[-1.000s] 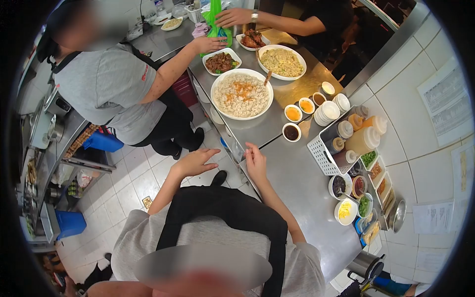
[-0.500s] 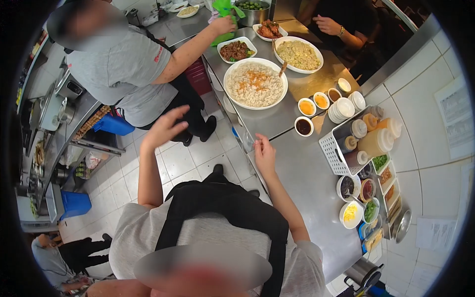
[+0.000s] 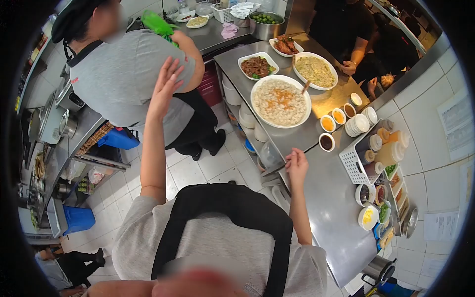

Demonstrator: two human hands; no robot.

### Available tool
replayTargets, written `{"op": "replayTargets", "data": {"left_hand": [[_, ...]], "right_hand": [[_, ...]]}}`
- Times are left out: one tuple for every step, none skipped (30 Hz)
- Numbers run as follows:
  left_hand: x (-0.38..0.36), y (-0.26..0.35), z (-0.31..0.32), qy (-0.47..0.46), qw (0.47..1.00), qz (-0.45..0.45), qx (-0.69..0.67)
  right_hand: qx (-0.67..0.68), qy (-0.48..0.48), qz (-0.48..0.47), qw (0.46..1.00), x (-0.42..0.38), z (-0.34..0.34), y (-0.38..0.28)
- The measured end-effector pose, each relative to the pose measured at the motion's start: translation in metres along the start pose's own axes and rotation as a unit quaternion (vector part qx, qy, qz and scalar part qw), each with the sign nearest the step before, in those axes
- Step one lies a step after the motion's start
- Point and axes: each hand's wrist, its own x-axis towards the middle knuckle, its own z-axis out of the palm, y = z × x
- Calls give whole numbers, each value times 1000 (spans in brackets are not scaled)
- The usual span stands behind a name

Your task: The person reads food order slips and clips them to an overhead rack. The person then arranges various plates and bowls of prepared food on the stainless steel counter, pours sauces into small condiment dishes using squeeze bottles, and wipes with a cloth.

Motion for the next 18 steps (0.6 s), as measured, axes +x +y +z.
{"op": "replayTargets", "data": {"left_hand": [[4, -1, -1, -24, 1000, 10, 13], [8, 1, -2, -35, 999, 9, 4], [12, -2, -5, -45, 999, 5, 2], [17, -5, -8, -43, 999, 6, -1], [22, -9, -8, -42, 999, 8, -6], [27, -11, -9, -55, 998, 5, -12], [30, -12, -11, -53, 999, 8, -10], [33, -14, -13, -48, 999, 11, -7], [35, -16, -14, -56, 998, 8, -12], [37, -19, -16, -57, 998, 14, -12], [39, -20, -17, -55, 998, 23, -11], [39, -23, -19, -56, 998, 26, -16], [39, -25, -20, -53, 998, 32, -7], [42, -26, -20, -49, 998, 46, 1], [45, -26, -21, -47, 996, 69, -9], [44, -25, -22, -48, 997, 65, 1], [43, -24, -22, -47, 997, 58, 12], [43, -21, -20, -42, 996, 75, 5]], "right_hand": [[16, 22, 25, 999, 1, 2, -2], [10, 26, 30, 999, 4, 3, 0], [12, 36, 34, 999, 6, 5, 1], [18, 39, 40, 998, 10, 8, 1], [24, 44, 46, 998, 15, 9, -1], [30, 40, 58, 997, 21, 10, -2], [29, 54, 61, 996, 28, 13, -6], [40, 61, 63, 995, 35, 16, -10], [51, 66, 64, 994, 42, 20, -13], [49, 73, 65, 994, 50, 23, -16], [67, 92, 68, 991, 59, 26, -20], [85, 110, 68, 988, 67, 28, -23], [83, 112, 59, 988, 72, 30, -21], [84, 118, 54, 988, 77, 32, -17], [85, 123, 42, 988, 87, 32, -15], [76, 127, 29, 989, 93, 33, -10], [66, 131, 19, 989, 93, 33, -5], [71, 128, 23, 989, 94, 32, -6]]}}
